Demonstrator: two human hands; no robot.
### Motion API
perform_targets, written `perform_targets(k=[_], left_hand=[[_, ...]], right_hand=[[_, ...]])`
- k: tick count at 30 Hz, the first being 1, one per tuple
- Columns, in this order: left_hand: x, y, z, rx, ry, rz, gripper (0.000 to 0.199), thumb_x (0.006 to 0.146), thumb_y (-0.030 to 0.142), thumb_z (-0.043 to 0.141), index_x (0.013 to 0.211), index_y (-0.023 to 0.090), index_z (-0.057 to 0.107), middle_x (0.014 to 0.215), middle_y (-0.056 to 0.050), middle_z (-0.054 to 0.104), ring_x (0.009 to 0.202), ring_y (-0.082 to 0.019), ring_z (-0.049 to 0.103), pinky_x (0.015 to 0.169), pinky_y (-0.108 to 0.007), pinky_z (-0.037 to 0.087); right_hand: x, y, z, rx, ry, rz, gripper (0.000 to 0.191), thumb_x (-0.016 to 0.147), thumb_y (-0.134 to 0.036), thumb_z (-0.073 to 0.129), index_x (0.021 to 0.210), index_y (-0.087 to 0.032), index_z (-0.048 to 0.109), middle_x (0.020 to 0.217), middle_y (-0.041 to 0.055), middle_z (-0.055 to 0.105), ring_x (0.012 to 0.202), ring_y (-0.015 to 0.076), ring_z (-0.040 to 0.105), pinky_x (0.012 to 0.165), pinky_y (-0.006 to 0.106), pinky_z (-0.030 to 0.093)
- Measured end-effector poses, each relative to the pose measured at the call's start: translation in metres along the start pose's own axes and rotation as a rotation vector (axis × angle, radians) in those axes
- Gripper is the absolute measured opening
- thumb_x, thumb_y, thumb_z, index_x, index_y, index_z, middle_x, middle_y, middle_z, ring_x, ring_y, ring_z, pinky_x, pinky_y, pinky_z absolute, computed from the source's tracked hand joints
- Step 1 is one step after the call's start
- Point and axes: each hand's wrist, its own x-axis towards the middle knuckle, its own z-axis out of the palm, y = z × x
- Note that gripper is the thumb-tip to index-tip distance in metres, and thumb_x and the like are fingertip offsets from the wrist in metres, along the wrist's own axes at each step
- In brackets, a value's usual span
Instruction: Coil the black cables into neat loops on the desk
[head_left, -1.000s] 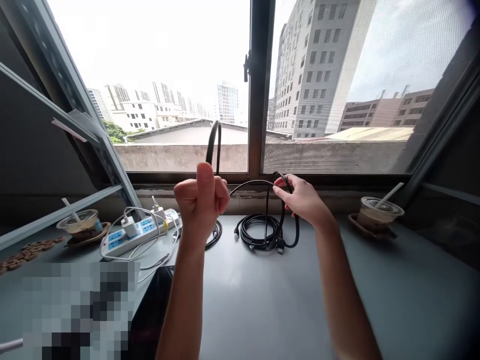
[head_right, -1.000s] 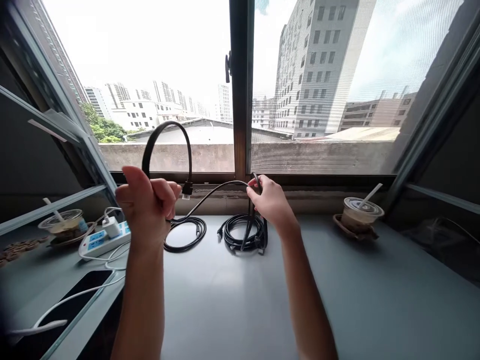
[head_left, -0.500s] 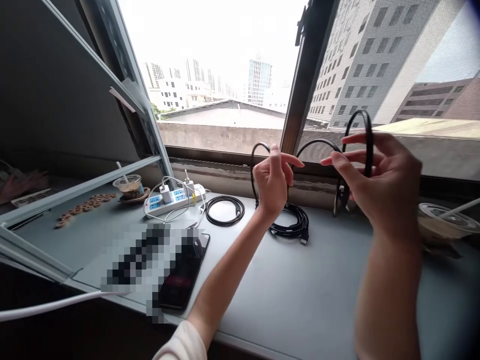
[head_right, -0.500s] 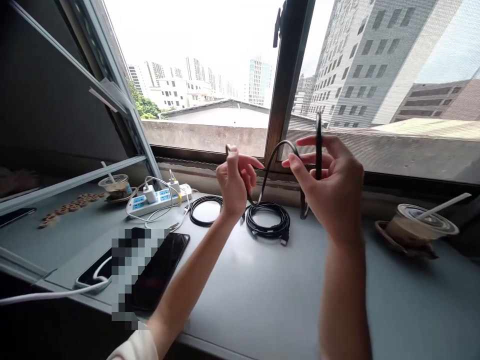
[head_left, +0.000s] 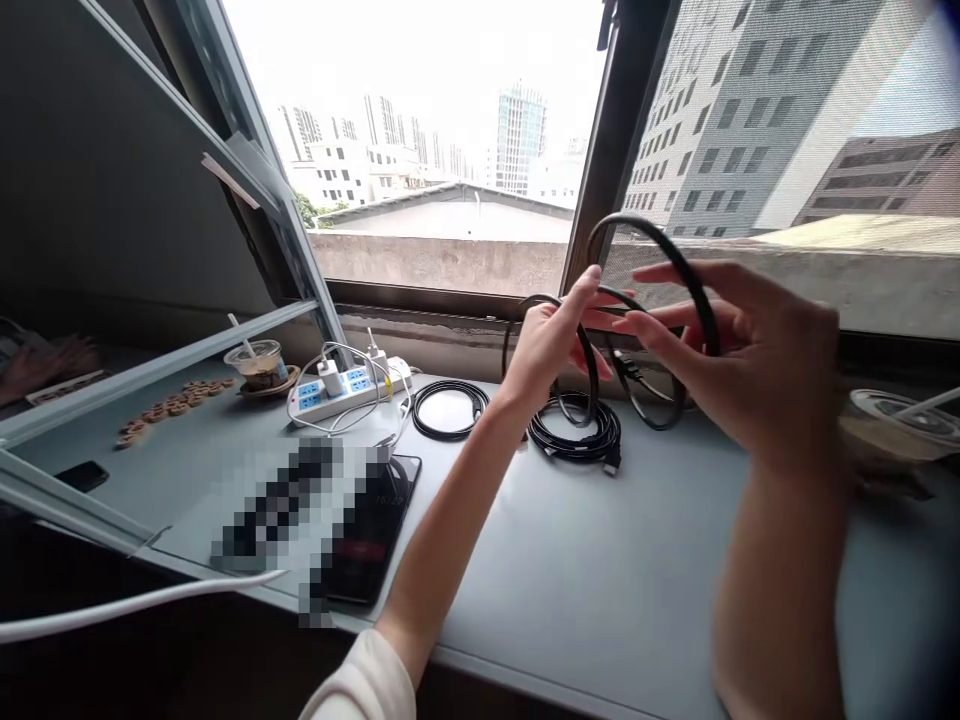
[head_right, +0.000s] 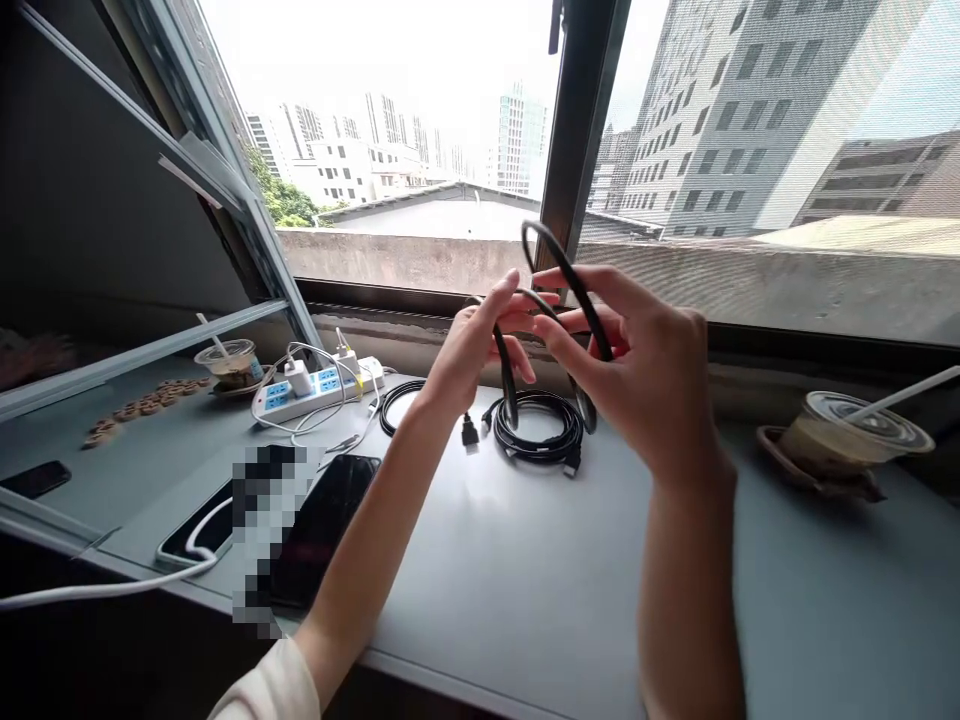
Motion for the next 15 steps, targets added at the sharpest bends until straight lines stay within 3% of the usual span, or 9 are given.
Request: perform_targets(k=[4,10,15], left_hand=[[0.0,0.002,-0.011,-0.005,0.021,0.05,0.044,0.079,0.055,0.052,0.083,0.013,0.067,0.091,-0.009,0.07,0.043,-0.007,0.056,0.051,-0.023,0.044],[0.001,0.009,-0.023,-0.003,0.077,0.036,0.033,0.083,0.043,0.05,0.079,0.014,0.064,0.075,-0.004,0.069,0.044,-0.007,0.055,0.048,-0.021,0.041],[0.001,0.011,-0.022,-0.027,0.113,0.014,0.025,0.084,0.037,0.047,0.079,0.015,0.059,0.067,-0.001,0.069,0.041,-0.005,0.051,0.047,-0.02,0.04]], right_hand=[[0.002,0.004,0.01,-0.053,-0.05,-0.112,0.019,0.078,-0.043,0.062,0.088,-0.027,0.065,0.072,-0.0019,0.065,0.052,0.0104,0.057,0.039,0.02,0.035],[0.006,0.008,0.012,0.158,-0.023,0.007,0.028,0.075,-0.044,0.064,0.067,-0.02,0.051,0.072,-0.0017,0.065,0.033,0.0052,0.044,0.03,0.02,0.031],[0.015,0.012,0.005,0.306,0.083,0.152,0.033,0.079,-0.041,0.056,0.056,-0.019,0.045,0.06,0.0011,0.063,0.028,0.0057,0.037,0.026,0.022,0.022]])
